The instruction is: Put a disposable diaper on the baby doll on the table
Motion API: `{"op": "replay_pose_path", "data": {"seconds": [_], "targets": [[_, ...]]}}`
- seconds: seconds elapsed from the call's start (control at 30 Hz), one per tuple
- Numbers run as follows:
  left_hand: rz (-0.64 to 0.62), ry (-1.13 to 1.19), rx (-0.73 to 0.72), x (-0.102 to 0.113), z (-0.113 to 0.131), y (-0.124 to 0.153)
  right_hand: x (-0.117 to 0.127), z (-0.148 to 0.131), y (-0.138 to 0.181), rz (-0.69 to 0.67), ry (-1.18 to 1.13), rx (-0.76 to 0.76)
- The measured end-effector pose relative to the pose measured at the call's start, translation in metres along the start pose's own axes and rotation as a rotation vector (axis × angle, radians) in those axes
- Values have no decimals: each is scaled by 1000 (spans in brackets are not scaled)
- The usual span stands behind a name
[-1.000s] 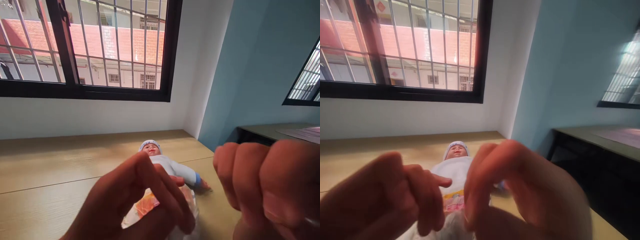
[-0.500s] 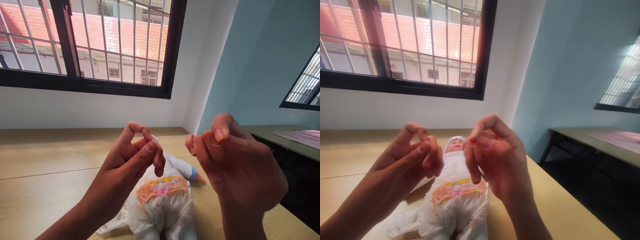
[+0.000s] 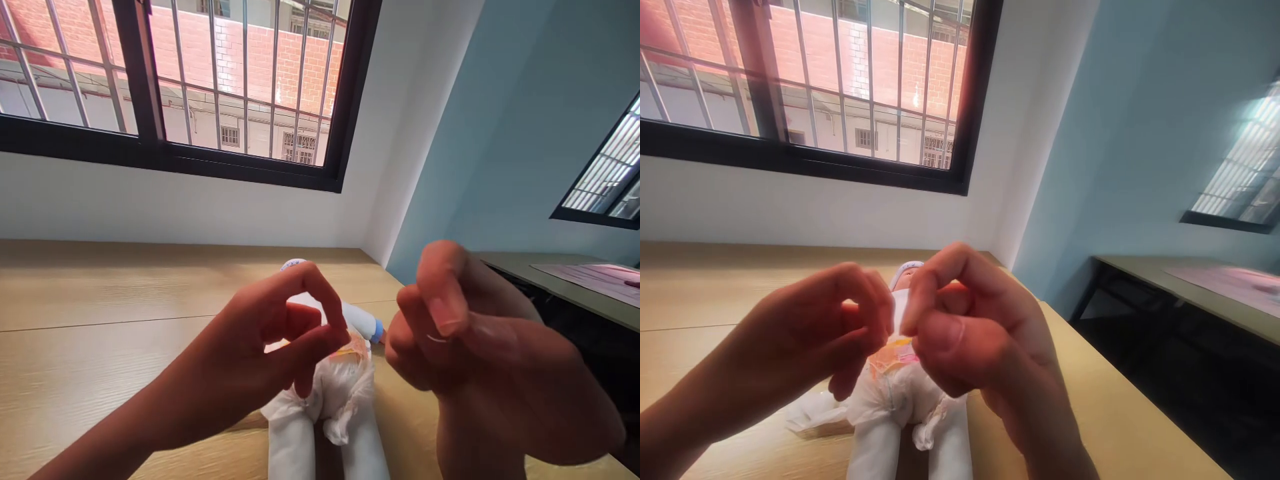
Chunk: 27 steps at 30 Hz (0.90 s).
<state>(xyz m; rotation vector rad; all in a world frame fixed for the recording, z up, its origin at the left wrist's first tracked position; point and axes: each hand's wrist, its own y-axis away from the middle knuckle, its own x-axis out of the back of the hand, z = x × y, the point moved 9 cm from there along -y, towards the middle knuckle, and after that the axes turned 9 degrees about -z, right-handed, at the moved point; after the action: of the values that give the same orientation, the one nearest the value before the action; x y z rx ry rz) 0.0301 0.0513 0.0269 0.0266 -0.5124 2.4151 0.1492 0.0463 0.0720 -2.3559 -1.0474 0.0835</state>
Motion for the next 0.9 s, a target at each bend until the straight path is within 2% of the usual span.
{"op": "replay_pose_path", "data": {"seconds": [0.07,0.17,0.27,0.37,0.53,0.8,0.9], "targets": [[115,0,-70,6,10,2,0,0,-1,47,-19,31],[267,-41,-171,13,26,6,6,0,2,194,207,-14],[348,-79,-218,15,35,9,-3,1,1,172,389,-97],[346,-42,-239,14,35,11,-12,-3,1,160,454,-47],[287,26,-253,10,31,11,-19,-11,7,276,587,100],[433,-16,-224,22,30,18,-22,-18,9,338,703,123],[417,36,-203,23,28,16,-26,-18,8,292,811,136]]}}
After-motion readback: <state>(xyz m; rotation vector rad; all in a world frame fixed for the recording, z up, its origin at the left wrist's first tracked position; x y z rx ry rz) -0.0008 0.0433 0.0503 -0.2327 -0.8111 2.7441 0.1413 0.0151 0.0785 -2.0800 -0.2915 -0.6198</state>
